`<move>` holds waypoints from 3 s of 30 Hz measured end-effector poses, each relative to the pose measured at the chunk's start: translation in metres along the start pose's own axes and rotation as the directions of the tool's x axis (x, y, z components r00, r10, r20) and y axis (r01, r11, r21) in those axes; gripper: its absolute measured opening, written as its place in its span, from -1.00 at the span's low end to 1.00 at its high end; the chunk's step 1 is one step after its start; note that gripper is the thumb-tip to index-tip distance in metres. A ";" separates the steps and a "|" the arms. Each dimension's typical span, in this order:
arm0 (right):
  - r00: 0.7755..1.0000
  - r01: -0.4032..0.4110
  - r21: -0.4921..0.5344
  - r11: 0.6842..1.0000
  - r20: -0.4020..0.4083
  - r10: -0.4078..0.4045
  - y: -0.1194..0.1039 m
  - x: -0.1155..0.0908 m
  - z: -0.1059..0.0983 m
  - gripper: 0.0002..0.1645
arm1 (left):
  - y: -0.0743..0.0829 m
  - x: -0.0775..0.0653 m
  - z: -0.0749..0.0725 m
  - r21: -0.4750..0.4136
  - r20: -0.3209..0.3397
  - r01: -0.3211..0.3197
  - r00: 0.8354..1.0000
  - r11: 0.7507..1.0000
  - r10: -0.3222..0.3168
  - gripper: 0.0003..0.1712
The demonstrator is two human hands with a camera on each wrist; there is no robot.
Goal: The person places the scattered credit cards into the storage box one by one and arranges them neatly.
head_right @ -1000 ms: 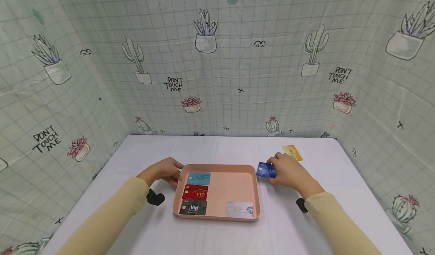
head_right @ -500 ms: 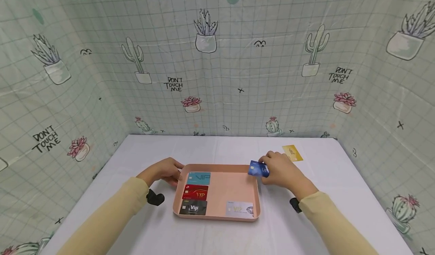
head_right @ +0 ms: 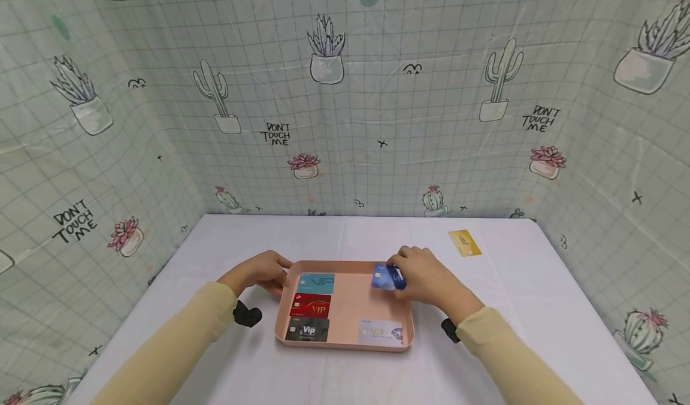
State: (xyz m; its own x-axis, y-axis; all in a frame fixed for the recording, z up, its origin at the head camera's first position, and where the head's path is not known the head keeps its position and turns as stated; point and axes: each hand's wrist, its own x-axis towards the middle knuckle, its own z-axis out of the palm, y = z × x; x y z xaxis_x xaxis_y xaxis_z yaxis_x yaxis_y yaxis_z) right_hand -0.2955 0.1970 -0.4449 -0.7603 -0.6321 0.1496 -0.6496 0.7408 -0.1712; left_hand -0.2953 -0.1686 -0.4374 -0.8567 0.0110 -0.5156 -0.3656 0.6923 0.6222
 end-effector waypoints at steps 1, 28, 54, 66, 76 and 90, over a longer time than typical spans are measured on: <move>1.000 0.006 0.002 1.000 -0.001 -0.006 -0.001 0.000 0.002 -0.40 | 0.000 0.000 0.000 0.001 -0.001 0.001 1.000 1.000 -0.001 -0.48; 0.995 0.006 0.015 1.000 0.097 -0.008 -0.021 -0.007 0.034 -0.39 | 0.001 -0.001 0.000 0.020 -0.020 0.016 1.000 1.000 -0.015 -0.46; 0.984 0.152 -0.020 0.988 0.092 -0.149 -0.012 -0.011 0.041 -0.71 | 0.000 -0.001 0.002 0.011 -0.013 0.004 1.000 1.000 -0.004 -0.46; 0.984 0.163 -0.005 0.987 0.069 -0.162 -0.006 -0.012 0.040 -0.72 | 0.000 -0.001 0.001 0.010 -0.002 0.012 1.000 1.000 -0.012 -0.45; 0.988 0.154 -0.024 0.988 -0.028 -0.154 -0.004 -0.014 0.037 -0.76 | 0.000 -0.001 0.000 0.008 0.008 0.009 1.000 1.000 -0.009 -0.44; 0.991 0.134 -0.004 0.991 -0.019 -0.134 0.002 -0.015 0.025 -0.75 | 0.002 -0.002 0.000 0.020 -0.002 0.018 1.000 1.000 -0.018 -0.46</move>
State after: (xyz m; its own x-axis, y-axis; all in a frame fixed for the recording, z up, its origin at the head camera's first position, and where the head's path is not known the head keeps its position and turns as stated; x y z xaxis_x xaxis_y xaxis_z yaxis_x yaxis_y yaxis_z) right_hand -0.2855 0.2018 -0.4720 -0.6658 -0.7216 0.1897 -0.7459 0.6501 -0.1453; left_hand -0.2944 -0.1672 -0.4357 -0.8507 -0.0027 -0.5256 -0.3734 0.7068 0.6008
